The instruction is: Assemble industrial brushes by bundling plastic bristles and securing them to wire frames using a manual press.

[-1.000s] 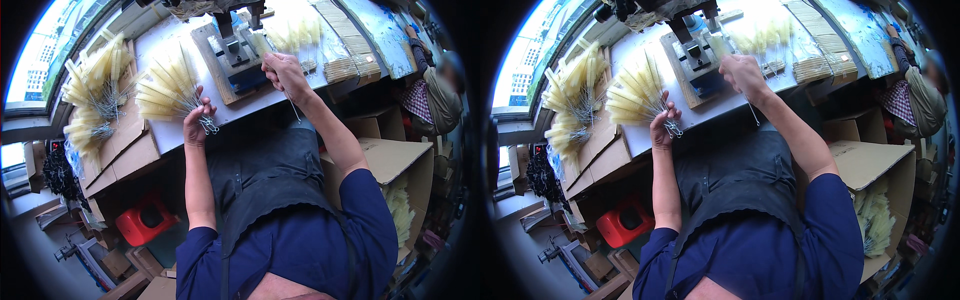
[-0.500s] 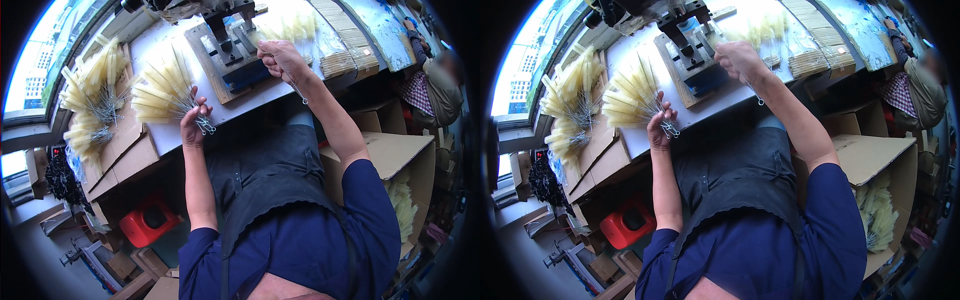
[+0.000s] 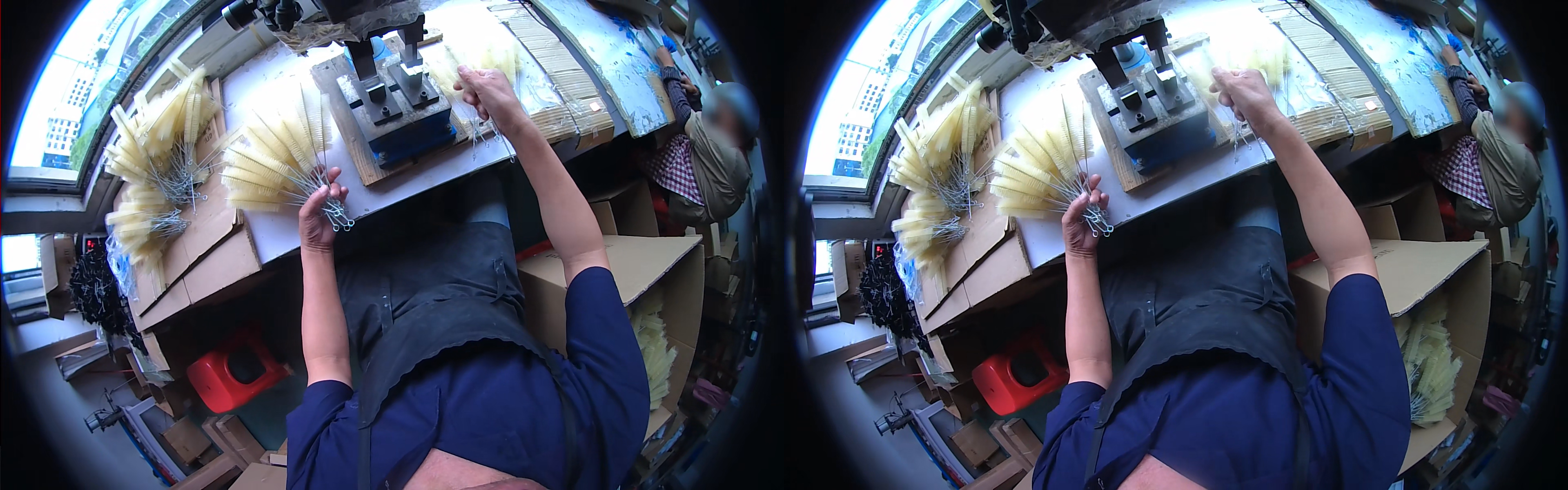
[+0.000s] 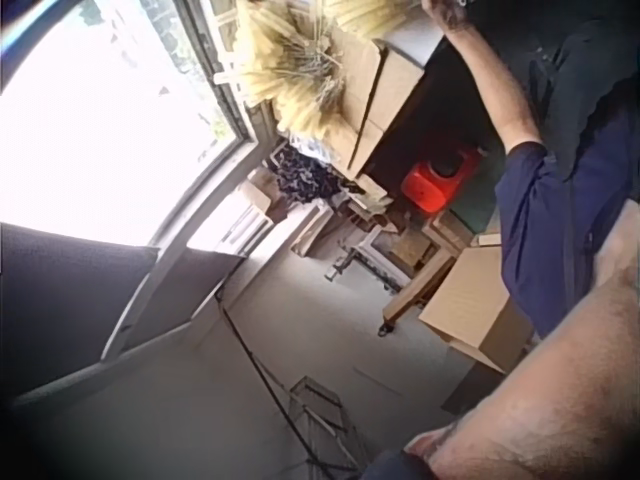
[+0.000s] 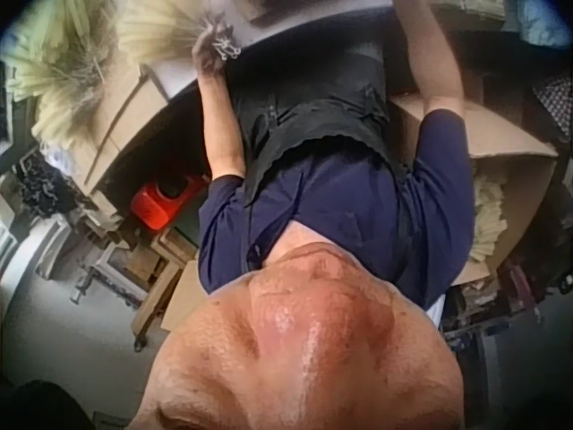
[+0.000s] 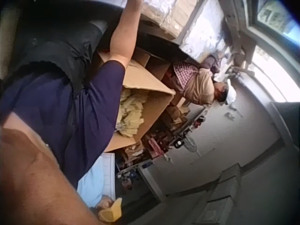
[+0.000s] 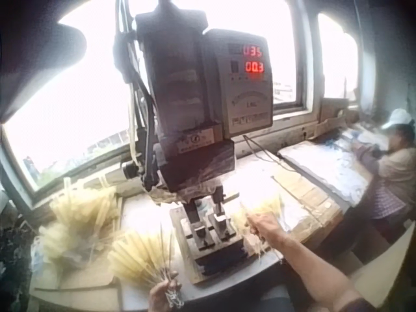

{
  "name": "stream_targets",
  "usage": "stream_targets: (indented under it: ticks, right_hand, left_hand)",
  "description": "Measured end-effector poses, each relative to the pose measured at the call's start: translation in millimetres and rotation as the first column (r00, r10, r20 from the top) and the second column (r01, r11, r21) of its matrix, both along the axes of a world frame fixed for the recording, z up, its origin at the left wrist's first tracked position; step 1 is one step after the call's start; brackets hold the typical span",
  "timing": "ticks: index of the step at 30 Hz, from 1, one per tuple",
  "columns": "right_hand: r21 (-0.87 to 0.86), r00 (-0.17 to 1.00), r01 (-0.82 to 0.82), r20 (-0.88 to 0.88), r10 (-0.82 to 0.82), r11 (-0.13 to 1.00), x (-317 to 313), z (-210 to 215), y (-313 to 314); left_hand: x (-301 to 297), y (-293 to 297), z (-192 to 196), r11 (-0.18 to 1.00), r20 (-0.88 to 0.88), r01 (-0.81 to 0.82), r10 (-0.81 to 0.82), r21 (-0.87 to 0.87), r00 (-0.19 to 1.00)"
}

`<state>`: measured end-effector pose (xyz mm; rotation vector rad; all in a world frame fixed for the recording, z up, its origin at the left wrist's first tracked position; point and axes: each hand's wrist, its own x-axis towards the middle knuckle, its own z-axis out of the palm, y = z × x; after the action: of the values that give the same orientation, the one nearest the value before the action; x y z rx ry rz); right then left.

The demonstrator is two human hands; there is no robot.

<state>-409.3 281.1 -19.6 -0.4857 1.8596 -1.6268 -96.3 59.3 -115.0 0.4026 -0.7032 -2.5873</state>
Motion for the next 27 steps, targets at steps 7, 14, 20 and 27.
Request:
stream_targets:
  ticks: [7,14,20,27]
  right_hand:
    - [-0.241,0.662,0.328,-0.631,-0.404,0.914,31.5,4.9,-17.4]
    - [-0.081,0.925,-0.091,-0.376,0.054,0.993,135.1,-7.6,-86.8]
    - [-0.029,0.985,-0.108,-0.14,0.103,0.994,179.7,-5.1,-134.0]
    - [-0.595,0.888,0.098,-0.309,-0.339,0.798,177.3,-3.7,-135.1]
  left_hand:
    - [8.2,-5.2,-7.7,0.997,-0.112,0.013,-0.021,-0.071,0.994]
    - [4.7,3.0,0.4,0.965,-0.058,0.073,-0.091,-0.252,0.994]
    - [15.1,-2.1,-8.9,0.94,-0.054,0.139,-0.164,-0.311,0.985]
    - [10.6,-2.2,-3.6,0.991,-0.114,0.101,-0.112,-0.092,0.987]
